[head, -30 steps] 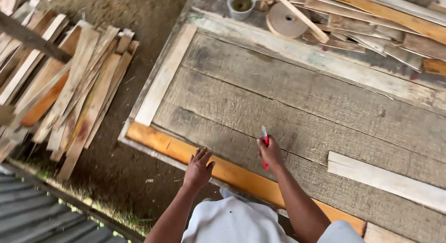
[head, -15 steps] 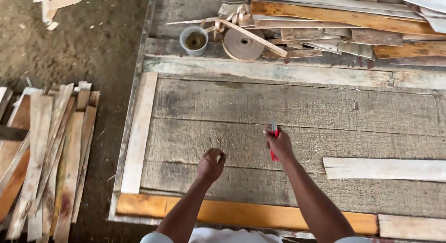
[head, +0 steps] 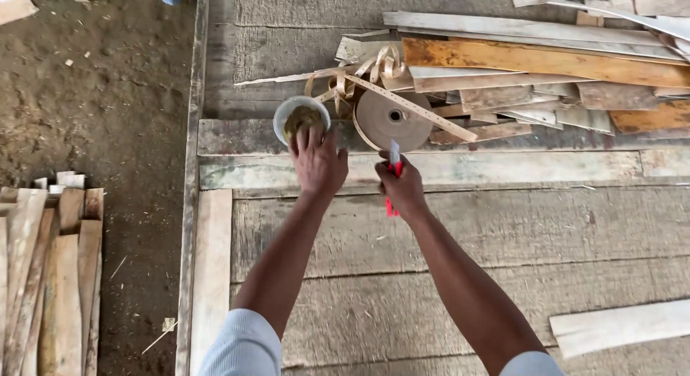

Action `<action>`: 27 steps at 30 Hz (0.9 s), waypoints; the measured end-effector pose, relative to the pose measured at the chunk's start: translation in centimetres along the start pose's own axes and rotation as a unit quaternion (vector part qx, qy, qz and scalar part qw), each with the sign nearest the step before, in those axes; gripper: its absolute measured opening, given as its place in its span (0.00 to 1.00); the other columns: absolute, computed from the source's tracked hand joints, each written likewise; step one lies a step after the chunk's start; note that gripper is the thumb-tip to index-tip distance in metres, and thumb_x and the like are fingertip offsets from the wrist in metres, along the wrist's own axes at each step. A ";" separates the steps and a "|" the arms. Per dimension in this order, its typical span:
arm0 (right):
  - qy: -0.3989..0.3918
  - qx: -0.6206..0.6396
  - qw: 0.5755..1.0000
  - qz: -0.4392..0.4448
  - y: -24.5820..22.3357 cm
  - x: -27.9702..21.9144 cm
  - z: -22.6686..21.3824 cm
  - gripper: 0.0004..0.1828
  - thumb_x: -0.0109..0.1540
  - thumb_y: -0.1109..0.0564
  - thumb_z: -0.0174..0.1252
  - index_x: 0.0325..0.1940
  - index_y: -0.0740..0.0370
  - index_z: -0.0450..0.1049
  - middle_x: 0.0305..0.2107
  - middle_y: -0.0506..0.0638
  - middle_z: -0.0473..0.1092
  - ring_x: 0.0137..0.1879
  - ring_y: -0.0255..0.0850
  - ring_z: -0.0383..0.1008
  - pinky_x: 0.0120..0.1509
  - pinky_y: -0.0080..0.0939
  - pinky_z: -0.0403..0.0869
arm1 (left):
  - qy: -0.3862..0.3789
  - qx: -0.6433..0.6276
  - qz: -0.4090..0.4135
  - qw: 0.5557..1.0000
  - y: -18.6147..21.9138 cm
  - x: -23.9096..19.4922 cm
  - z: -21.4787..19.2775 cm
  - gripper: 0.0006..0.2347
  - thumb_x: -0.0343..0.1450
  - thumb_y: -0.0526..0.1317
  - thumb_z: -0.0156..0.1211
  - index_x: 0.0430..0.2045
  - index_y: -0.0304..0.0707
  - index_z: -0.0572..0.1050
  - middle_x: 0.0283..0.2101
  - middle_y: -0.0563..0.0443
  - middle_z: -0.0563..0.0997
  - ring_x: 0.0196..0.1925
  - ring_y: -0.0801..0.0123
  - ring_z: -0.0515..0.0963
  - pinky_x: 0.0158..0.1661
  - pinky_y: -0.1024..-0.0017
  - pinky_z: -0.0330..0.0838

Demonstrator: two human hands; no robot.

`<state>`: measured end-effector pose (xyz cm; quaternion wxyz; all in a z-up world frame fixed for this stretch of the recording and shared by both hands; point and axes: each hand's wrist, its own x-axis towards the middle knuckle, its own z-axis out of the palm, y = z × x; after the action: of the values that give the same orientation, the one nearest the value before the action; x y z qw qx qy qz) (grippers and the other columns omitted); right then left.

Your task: Applying glue to thin wood strips and attaching them to a wooden frame.

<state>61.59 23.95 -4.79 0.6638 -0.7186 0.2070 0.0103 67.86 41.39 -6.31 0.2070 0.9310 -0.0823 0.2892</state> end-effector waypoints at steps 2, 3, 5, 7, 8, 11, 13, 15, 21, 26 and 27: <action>-0.004 0.002 1.000 -0.002 0.0 2.7 2.5 0.19 0.63 0.59 0.62 0.58 0.66 0.76 0.30 0.52 0.74 0.22 0.36 0.72 0.27 0.38 0.77 | -0.052 0.032 -0.048 0.997 -0.7 2.1 0.5 0.17 0.58 0.38 0.72 0.41 0.51 0.81 0.53 0.50 0.74 0.66 0.49 0.65 0.64 0.36 0.53; -0.006 0.009 1.000 -0.004 0.1 3.6 3.8 0.19 0.63 0.59 0.62 0.58 0.65 0.76 0.29 0.51 0.74 0.22 0.35 0.72 0.27 0.37 0.77 | -0.103 0.067 -0.091 0.988 -1.1 2.8 0.4 0.14 0.61 0.37 0.69 0.40 0.52 0.81 0.57 0.48 0.74 0.70 0.47 0.62 0.66 0.28 0.48; -0.016 -0.015 1.000 0.009 -1.9 4.2 5.8 0.18 0.62 0.55 0.64 0.54 0.65 0.76 0.26 0.52 0.73 0.22 0.38 0.74 0.27 0.39 0.79 | -0.162 0.056 -0.126 0.977 -3.2 1.9 2.8 0.10 0.63 0.41 0.70 0.37 0.53 0.81 0.60 0.48 0.72 0.73 0.46 0.57 0.65 0.25 0.47; -0.027 -0.037 0.999 0.020 -2.8 4.7 7.3 0.19 0.61 0.50 0.65 0.51 0.64 0.77 0.22 0.53 0.73 0.23 0.42 0.77 0.27 0.41 0.81 | -0.217 0.044 -0.161 0.962 -4.5 0.4 4.2 0.07 0.66 0.44 0.71 0.33 0.54 0.80 0.63 0.48 0.70 0.77 0.46 0.51 0.64 0.21 0.45; -0.030 -0.051 0.998 0.022 -2.7 5.0 7.9 0.17 0.61 0.47 0.65 0.45 0.62 0.77 0.21 0.53 0.73 0.22 0.42 0.78 0.27 0.41 0.82 | -0.158 0.009 -0.111 0.981 -4.6 -0.5 4.7 0.06 0.65 0.41 0.71 0.31 0.50 0.80 0.59 0.49 0.71 0.74 0.47 0.56 0.62 0.23 0.52; -0.023 -0.044 0.998 0.027 -3.2 3.4 7.4 0.19 0.62 0.43 0.64 0.42 0.62 0.75 0.22 0.55 0.74 0.24 0.44 0.79 0.29 0.44 0.82 | -0.068 -0.048 -0.020 0.996 -3.3 -3.0 4.4 0.05 0.64 0.37 0.70 0.28 0.46 0.79 0.54 0.49 0.72 0.69 0.46 0.64 0.59 0.29 0.63; -0.009 -0.025 0.999 0.031 -2.5 1.9 5.2 0.21 0.63 0.42 0.63 0.45 0.63 0.73 0.25 0.57 0.75 0.26 0.46 0.79 0.31 0.46 0.83 | -0.042 -0.073 0.019 0.996 -0.8 -4.8 3.4 0.04 0.65 0.38 0.70 0.26 0.46 0.79 0.52 0.48 0.73 0.67 0.45 0.68 0.59 0.33 0.66; 0.024 -0.052 0.998 0.038 -0.6 0.5 1.7 0.28 0.63 0.41 0.64 0.54 0.67 0.72 0.32 0.61 0.73 0.35 0.52 0.78 0.39 0.55 0.80 | -0.039 -0.132 0.065 0.988 2.6 -6.6 1.9 0.02 0.66 0.38 0.67 0.25 0.46 0.79 0.53 0.44 0.73 0.65 0.37 0.69 0.55 0.32 0.70; 0.129 0.026 0.987 0.097 4.3 -8.9 -10.7 0.21 0.64 0.52 0.62 0.55 0.69 0.71 0.23 0.55 0.70 0.24 0.43 0.75 0.29 0.42 0.78 | -0.077 -0.265 0.150 0.949 13.9 -15.7 0.8 0.04 0.70 0.39 0.64 0.25 0.43 0.81 0.57 0.44 0.77 0.69 0.37 0.70 0.60 0.33 0.63; 0.230 0.031 0.964 0.127 6.5 -17.2 -18.5 0.23 0.61 0.60 0.63 0.58 0.74 0.71 0.23 0.57 0.69 0.25 0.45 0.76 0.29 0.44 0.79 | -0.173 -0.305 0.208 0.913 21.6 -22.7 -0.8 0.02 0.70 0.38 0.65 0.29 0.44 0.81 0.60 0.48 0.75 0.73 0.43 0.66 0.64 0.33 0.61; 0.254 0.041 0.957 0.132 6.5 -18.7 -19.6 0.24 0.60 0.62 0.63 0.59 0.75 0.70 0.23 0.57 0.69 0.25 0.44 0.76 0.29 0.42 0.79 | -0.189 -0.295 0.229 0.908 22.8 -23.9 -1.2 0.01 0.68 0.39 0.66 0.30 0.46 0.81 0.62 0.50 0.74 0.74 0.46 0.65 0.65 0.34 0.62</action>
<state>37.34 10.29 -3.23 0.6113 -0.6357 0.4621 -0.0935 41.47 22.23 -11.37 0.3806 0.8204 -0.4123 0.1099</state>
